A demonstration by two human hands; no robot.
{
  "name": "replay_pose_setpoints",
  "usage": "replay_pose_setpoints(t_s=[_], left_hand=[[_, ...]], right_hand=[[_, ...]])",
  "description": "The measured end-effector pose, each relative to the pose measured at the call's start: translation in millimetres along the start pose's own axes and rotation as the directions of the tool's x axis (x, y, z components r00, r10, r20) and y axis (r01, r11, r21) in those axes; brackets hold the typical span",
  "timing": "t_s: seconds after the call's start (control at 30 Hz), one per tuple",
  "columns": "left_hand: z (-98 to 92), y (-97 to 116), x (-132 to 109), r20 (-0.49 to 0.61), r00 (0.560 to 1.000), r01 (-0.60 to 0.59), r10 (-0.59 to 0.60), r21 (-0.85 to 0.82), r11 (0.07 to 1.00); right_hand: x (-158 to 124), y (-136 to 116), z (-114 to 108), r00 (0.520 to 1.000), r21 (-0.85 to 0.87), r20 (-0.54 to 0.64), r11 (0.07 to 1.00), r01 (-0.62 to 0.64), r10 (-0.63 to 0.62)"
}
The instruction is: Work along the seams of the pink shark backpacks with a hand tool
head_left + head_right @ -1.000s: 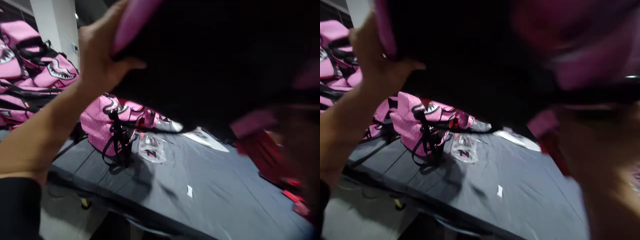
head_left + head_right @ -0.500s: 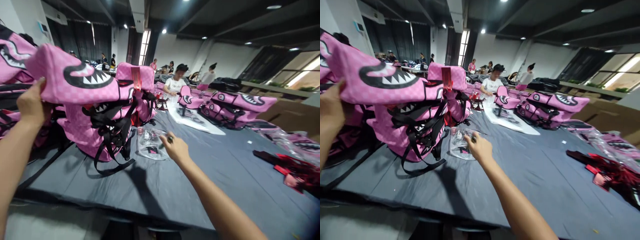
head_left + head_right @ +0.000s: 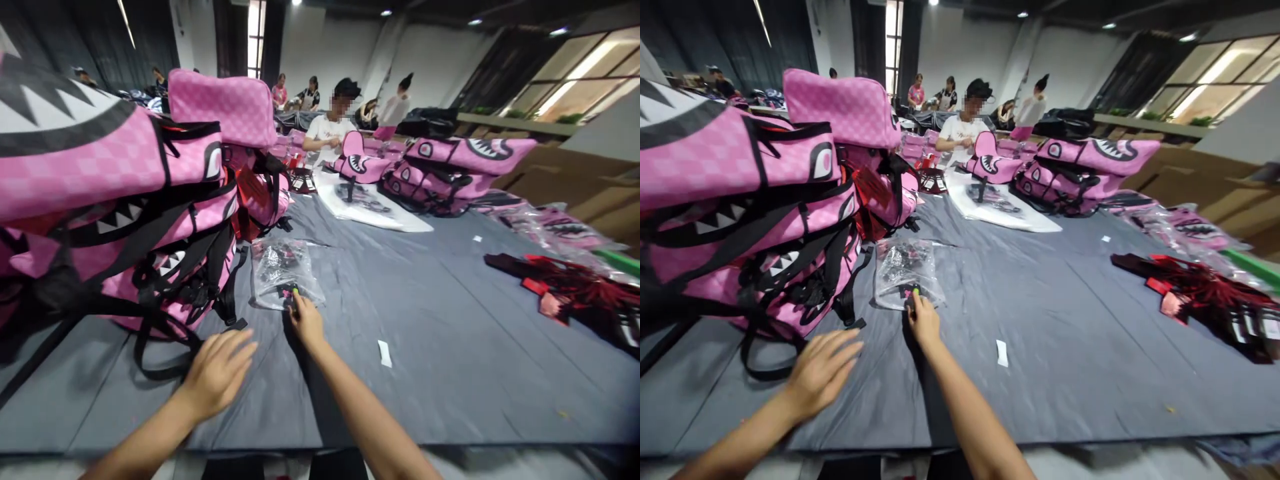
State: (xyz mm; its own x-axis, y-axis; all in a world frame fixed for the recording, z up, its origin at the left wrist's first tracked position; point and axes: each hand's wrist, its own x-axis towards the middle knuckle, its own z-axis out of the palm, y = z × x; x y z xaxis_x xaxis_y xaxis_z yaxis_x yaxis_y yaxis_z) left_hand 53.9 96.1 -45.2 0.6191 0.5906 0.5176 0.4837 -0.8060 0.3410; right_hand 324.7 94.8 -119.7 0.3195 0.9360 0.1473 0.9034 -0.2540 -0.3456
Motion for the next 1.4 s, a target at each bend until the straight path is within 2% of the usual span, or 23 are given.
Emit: replay_pose_setpoints(t_s=[0.03,0.07,0.1,0.17,0.23,0.3,0.33,0.4,0.43,0.47,0.5,0.57,0.63,0.7,0.77,0.83,0.9,0.97,1.07,1.17,1.27,1.33,1.4], left_hand=[[29.0,4,12,0.015,0.999,-0.051,0.051,0.001,0.999],[57.5,6,30,0.032,0.998,-0.046,0.046,0.023,0.999],[84.5,6,51,0.061,0.998,-0.008,0.004,0.061,0.998],[129.7,-3,97,0.116,0.978,0.156,-0.175,0.159,0.975],[159.0,-18,136,0.144,0.926,0.308,-0.349,0.246,0.919],[170.2,-29,155,0.170,0.876,0.392,-0.452,0.297,0.871],[169.1,-31,157,0.192,0.857,0.409,-0.477,0.309,0.859],[154.4,-26,152,0.207,0.851,0.410,-0.482,0.310,0.858],[141.8,-20,148,0.192,0.859,0.407,-0.475,0.307,0.860],[126.8,-14,146,0.125,0.886,0.397,-0.446,0.293,0.870],[110.5,-8,147,0.057,0.905,0.389,-0.422,0.289,0.874],[78.4,5,158,0.010,0.929,0.351,-0.370,0.298,0.888],[51.1,23,179,-0.026,0.945,0.321,-0.325,0.250,0.914],[31.2,46,203,-0.027,0.950,0.313,-0.312,0.138,0.940],[20.8,73,223,0.031,0.951,0.307,-0.307,-0.007,0.952],[20.6,103,236,0.112,0.953,0.295,-0.282,-0.133,0.946],[28.4,139,245,0.192,0.950,0.284,-0.245,-0.215,0.934],[39.4,182,252,0.265,0.947,0.253,-0.181,-0.270,0.929],[57.2,259,266,0.333,0.939,0.197,-0.080,-0.334,0.922],[76.8,329,281,0.407,0.909,0.258,-0.093,-0.371,0.892],[93.9,379,285,0.532,0.832,0.418,-0.158,-0.413,0.809],[104.6,399,280,0.669,0.731,0.524,-0.131,-0.429,0.736],[118.8,409,274,0.790,0.612,0.619,-0.039,-0.447,0.646]], right_hand=[[8,1,4,1.000,-0.027,-0.002,1.000,-0.016,0.016],[17,2,9,0.999,-0.050,-0.005,0.998,-0.032,0.032],[27,4,13,0.999,-0.067,-0.010,0.997,-0.046,0.045],[49,7,21,0.998,-0.079,-0.023,0.995,-0.064,0.062],[68,12,27,0.997,-0.066,-0.027,0.995,-0.072,0.071],[77,17,29,0.995,-0.044,-0.015,0.994,-0.099,0.098],[76,20,26,0.992,-0.037,-0.005,0.991,-0.125,0.125],[68,27,12,0.982,-0.022,0.017,0.982,-0.187,0.187],[61,30,0,0.977,-0.007,0.028,0.978,-0.210,0.210],[54,34,-16,0.974,0.015,0.041,0.974,-0.225,0.225],[46,38,-35,0.972,0.043,0.056,0.972,-0.229,0.227],[32,45,-80,0.982,0.098,0.074,0.979,-0.180,0.173],[18,54,-131,0.998,0.113,0.050,0.993,-0.047,0.042],[1,67,-178,0.992,0.082,-0.012,0.989,0.127,-0.126],[-19,86,-214,0.964,0.020,-0.102,0.968,0.248,-0.245],[-41,111,-238,0.931,-0.054,-0.212,0.955,0.292,-0.297],[-64,139,-257,0.915,-0.105,-0.272,0.954,0.280,-0.298],[-87,170,-276,0.938,-0.105,-0.238,0.966,0.235,-0.254],[-120,217,-317,0.977,-0.054,-0.112,0.983,0.178,-0.183],[-147,266,-370,0.984,-0.049,-0.074,0.986,0.158,-0.161],[-166,308,-420,0.979,-0.096,-0.042,0.976,0.194,-0.199],[-175,333,-444,0.970,-0.131,0.019,0.961,0.243,-0.243],[-181,357,-460,0.961,-0.183,0.075,0.944,0.276,-0.266]])
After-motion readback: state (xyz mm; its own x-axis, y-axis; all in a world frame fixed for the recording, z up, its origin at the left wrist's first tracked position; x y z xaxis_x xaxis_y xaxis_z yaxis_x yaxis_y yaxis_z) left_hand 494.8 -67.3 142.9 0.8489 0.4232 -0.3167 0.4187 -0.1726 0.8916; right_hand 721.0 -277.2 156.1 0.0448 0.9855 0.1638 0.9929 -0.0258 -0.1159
